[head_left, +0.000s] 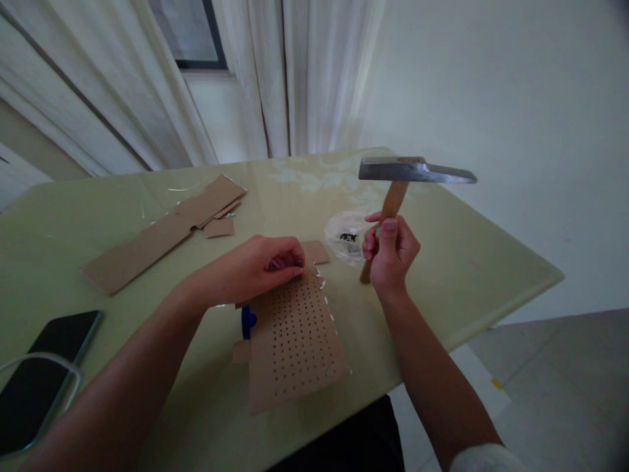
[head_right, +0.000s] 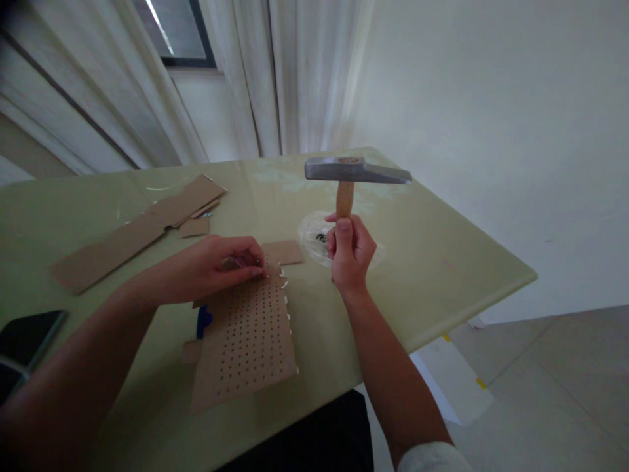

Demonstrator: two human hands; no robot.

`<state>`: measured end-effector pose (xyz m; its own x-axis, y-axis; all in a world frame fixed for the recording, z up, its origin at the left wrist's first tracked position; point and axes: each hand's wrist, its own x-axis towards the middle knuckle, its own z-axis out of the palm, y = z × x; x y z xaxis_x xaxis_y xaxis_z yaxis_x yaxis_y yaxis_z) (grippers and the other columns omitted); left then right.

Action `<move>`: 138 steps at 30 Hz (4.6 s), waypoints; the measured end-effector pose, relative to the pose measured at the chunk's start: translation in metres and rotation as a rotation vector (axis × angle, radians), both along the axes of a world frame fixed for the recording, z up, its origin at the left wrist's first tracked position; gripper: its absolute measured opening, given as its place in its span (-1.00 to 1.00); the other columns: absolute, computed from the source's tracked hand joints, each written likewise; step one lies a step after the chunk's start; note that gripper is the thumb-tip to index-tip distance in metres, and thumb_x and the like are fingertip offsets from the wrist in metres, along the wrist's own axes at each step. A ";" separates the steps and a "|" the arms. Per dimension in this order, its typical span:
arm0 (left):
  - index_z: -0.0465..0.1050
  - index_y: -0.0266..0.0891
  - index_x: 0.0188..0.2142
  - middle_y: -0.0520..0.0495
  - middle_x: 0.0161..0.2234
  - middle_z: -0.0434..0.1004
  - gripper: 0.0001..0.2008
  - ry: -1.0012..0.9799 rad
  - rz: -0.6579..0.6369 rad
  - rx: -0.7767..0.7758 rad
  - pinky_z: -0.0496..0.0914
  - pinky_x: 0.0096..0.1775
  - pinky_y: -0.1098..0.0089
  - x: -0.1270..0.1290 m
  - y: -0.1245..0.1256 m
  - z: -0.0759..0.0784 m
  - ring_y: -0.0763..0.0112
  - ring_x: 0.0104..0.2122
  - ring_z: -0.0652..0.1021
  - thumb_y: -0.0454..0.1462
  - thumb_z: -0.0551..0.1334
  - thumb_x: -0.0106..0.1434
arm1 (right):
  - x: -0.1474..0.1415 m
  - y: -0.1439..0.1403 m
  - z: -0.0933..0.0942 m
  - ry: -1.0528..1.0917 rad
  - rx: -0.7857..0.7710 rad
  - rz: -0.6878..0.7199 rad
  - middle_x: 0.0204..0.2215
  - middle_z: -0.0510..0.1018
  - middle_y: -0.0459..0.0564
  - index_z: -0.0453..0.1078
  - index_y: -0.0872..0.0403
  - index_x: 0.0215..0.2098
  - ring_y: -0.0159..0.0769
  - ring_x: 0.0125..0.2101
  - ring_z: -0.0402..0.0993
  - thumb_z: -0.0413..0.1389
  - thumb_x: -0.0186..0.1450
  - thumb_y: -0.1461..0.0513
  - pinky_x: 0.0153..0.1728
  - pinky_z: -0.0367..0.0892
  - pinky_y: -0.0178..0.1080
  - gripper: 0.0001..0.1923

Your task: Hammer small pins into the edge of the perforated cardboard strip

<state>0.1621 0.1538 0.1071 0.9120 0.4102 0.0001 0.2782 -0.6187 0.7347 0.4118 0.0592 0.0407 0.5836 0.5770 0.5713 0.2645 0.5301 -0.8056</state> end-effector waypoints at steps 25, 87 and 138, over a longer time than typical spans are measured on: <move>0.67 -0.15 -0.16 -0.02 -0.26 0.78 -0.82 -0.009 0.009 -0.037 0.55 -0.21 0.39 0.001 -0.001 0.002 0.31 -0.28 0.71 -0.12 0.34 0.45 | -0.001 0.001 0.001 0.017 -0.012 0.004 -0.63 0.29 -0.25 0.54 0.01 -0.20 -0.45 -0.68 0.15 0.18 0.54 -0.18 -0.69 0.07 -0.37 -0.54; 0.70 -0.27 -0.29 0.02 -0.43 0.67 -0.94 -0.171 -0.045 0.095 0.32 -0.32 0.44 0.009 0.007 -0.017 0.46 -0.44 0.57 -0.35 0.40 0.26 | -0.015 -0.100 0.109 -1.079 -0.747 -0.068 -0.52 0.58 -0.13 0.63 0.00 -0.15 -0.31 -0.55 0.48 0.05 0.63 -0.07 -0.43 0.20 -0.26 -0.56; 0.69 -0.20 -0.09 -0.13 -0.18 0.73 -0.73 0.100 0.286 0.343 0.38 -0.16 0.29 -0.052 0.040 0.022 0.21 -0.22 0.63 -0.11 0.31 0.37 | -0.018 -0.072 0.044 -0.357 -0.350 -0.134 -0.60 0.35 -0.21 0.64 0.10 -0.10 -0.40 -0.64 0.22 0.15 0.58 -0.07 -0.62 0.13 -0.32 -0.56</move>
<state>0.1100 0.1941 0.1292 0.7647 0.6369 0.0975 0.5324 -0.7099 0.4611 0.3942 -0.0127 0.0844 0.4697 0.7027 0.5343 0.6027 0.1870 -0.7758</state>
